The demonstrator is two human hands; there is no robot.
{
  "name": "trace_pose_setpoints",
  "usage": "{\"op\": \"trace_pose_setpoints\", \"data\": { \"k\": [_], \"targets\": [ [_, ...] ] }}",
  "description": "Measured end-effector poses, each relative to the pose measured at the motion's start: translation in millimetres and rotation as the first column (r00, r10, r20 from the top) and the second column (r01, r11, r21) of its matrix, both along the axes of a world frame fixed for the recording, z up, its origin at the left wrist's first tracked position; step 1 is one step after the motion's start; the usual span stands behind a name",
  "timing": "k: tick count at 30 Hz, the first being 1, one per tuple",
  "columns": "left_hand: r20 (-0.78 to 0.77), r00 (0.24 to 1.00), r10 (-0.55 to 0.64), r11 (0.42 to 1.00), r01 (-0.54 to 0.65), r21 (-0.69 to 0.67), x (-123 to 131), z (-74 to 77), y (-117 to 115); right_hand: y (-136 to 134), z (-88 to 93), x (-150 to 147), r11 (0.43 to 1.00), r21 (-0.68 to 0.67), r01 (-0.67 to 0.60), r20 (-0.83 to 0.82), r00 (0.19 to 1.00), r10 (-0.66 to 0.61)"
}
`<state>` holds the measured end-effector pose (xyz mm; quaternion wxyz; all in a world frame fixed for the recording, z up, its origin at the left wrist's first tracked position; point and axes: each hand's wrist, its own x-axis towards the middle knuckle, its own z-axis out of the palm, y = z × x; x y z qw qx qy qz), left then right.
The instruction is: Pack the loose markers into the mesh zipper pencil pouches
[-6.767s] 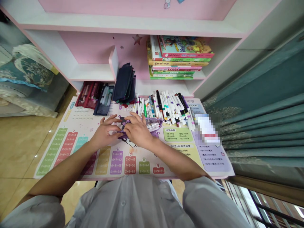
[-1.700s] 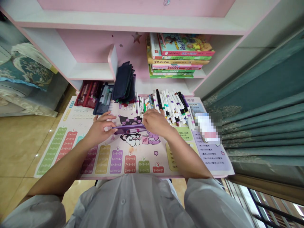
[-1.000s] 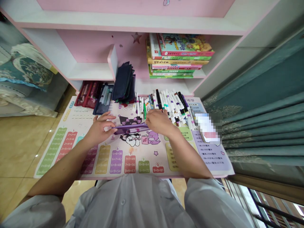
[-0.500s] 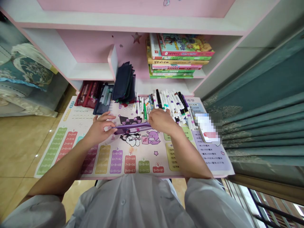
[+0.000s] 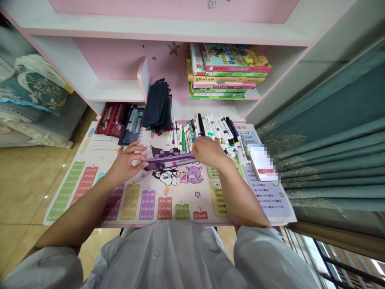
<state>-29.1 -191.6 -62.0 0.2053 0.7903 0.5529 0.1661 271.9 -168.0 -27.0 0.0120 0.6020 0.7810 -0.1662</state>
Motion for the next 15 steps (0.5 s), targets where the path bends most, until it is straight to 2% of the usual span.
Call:
{"op": "trace_pose_setpoints", "data": {
  "k": [15],
  "targets": [
    [-0.012, 1.000, 0.001, 1.000, -0.001, 0.000, 0.4, 2.3, 0.6, 0.4, 5.6, 3.7, 0.999, -0.021, 0.039, 0.047, 0.998, -0.038]
  ]
}}
